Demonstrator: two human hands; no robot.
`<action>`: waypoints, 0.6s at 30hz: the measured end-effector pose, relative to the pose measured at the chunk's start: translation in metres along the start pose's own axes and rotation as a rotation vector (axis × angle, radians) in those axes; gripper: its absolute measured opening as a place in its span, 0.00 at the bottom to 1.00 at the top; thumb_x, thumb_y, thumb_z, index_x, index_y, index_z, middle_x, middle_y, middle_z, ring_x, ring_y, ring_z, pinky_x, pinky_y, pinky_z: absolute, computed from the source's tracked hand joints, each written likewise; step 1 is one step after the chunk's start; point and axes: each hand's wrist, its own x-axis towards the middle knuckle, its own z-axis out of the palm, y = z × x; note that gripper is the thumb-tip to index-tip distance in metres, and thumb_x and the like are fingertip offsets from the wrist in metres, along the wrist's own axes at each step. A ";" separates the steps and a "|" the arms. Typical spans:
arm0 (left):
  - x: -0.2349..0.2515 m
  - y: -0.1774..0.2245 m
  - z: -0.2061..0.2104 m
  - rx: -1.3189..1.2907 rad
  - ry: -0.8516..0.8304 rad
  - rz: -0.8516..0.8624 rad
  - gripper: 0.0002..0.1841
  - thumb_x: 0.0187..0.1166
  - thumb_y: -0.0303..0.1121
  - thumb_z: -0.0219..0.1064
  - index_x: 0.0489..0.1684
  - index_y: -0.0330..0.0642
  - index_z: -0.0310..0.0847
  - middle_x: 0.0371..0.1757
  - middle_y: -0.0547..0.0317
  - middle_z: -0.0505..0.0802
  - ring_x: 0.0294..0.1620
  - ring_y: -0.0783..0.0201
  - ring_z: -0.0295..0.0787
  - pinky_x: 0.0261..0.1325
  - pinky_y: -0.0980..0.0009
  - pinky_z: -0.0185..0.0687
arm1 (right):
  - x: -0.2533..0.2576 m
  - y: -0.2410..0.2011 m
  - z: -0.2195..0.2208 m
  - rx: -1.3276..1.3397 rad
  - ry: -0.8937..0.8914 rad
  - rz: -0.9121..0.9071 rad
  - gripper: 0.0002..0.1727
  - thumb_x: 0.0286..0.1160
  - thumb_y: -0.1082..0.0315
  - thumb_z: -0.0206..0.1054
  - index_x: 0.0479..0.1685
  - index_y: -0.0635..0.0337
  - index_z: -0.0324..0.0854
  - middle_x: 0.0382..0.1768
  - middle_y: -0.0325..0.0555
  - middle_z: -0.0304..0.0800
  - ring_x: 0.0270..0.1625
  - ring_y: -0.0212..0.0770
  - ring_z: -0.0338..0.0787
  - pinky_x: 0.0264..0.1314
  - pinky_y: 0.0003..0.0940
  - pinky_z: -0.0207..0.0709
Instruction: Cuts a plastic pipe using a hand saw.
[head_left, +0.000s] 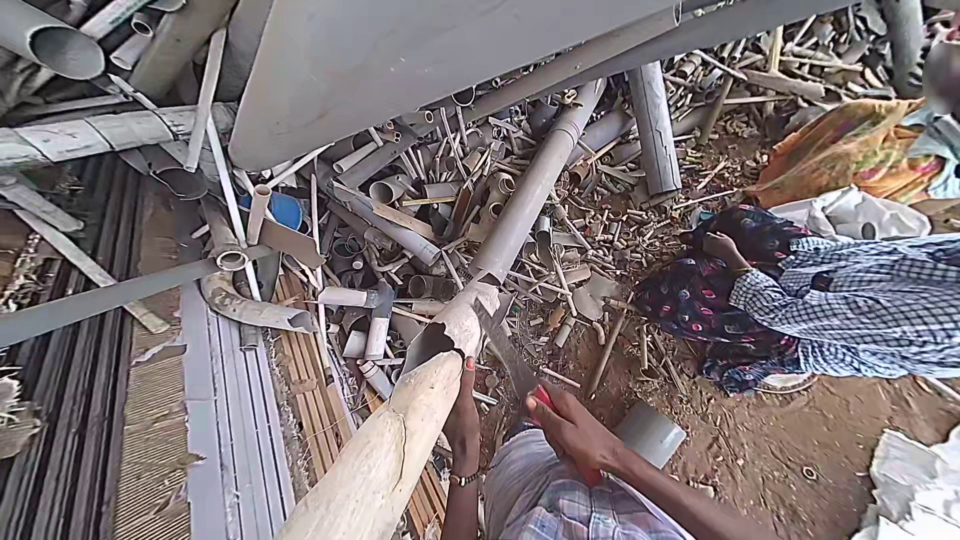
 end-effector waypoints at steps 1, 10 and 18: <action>0.001 0.003 0.001 -0.026 0.015 -0.010 0.30 0.67 0.28 0.74 0.65 0.14 0.70 0.56 0.43 0.87 0.60 0.74 0.84 0.68 0.78 0.77 | -0.008 -0.003 0.005 -0.013 -0.050 -0.050 0.24 0.88 0.51 0.50 0.64 0.63 0.74 0.23 0.36 0.71 0.20 0.33 0.73 0.28 0.34 0.74; -0.005 -0.006 -0.007 -0.016 -0.108 0.040 0.35 0.59 0.32 0.78 0.60 0.11 0.71 0.52 0.46 0.89 0.57 0.81 0.85 0.66 0.82 0.77 | 0.007 -0.013 -0.009 0.031 0.016 -0.020 0.19 0.89 0.51 0.49 0.60 0.57 0.71 0.19 0.33 0.68 0.14 0.30 0.71 0.19 0.29 0.73; -0.005 -0.025 -0.027 -0.220 -0.334 0.094 0.30 0.56 0.33 0.84 0.52 0.19 0.78 0.46 0.67 0.94 0.53 0.85 0.88 0.65 0.81 0.82 | 0.015 -0.034 -0.037 -0.297 0.219 0.059 0.23 0.94 0.51 0.49 0.63 0.64 0.73 0.29 0.43 0.75 0.25 0.37 0.78 0.34 0.37 0.77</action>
